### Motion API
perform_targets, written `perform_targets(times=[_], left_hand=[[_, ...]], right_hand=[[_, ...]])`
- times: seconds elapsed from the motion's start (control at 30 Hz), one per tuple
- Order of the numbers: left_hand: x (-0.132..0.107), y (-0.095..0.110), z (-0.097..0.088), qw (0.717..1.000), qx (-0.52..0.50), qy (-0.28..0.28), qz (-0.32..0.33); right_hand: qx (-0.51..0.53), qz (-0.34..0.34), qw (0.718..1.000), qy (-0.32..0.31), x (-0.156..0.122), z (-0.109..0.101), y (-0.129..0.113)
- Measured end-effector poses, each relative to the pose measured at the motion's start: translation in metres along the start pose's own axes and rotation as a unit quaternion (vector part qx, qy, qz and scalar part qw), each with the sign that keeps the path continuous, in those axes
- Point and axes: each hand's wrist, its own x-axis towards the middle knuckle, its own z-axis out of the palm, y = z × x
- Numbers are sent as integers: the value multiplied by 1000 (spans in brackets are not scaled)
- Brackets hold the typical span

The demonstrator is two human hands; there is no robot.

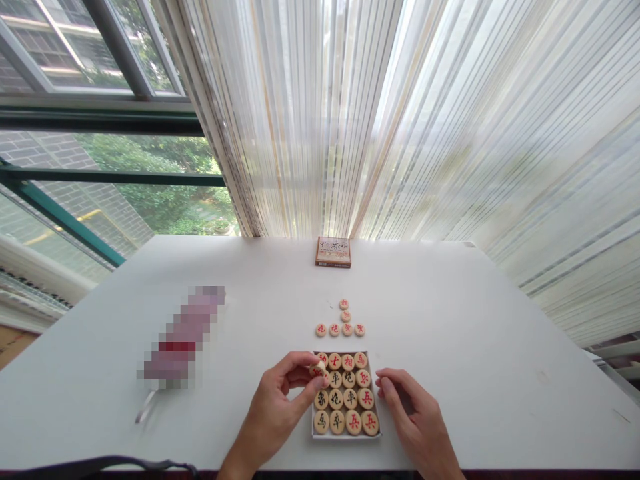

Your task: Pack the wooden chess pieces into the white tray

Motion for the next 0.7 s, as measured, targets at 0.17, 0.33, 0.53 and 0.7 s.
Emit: perform_targets(times=[0.17,0.33,0.53,0.7], left_hand=[[0,3,2,1000,15,-11,11],[-1,6,2,998,56,-19,11],[-2,10,4,984,140,-38,98],[-4,16,6,975,166,-72,127]], right_hand=[[-1,5,1000,-10,0,0,1],[-6,0,1000,-12,1,-1,1],[-27,-13,999,-39,1,-4,7],[-51,-31,997,-58,4,-7,13]])
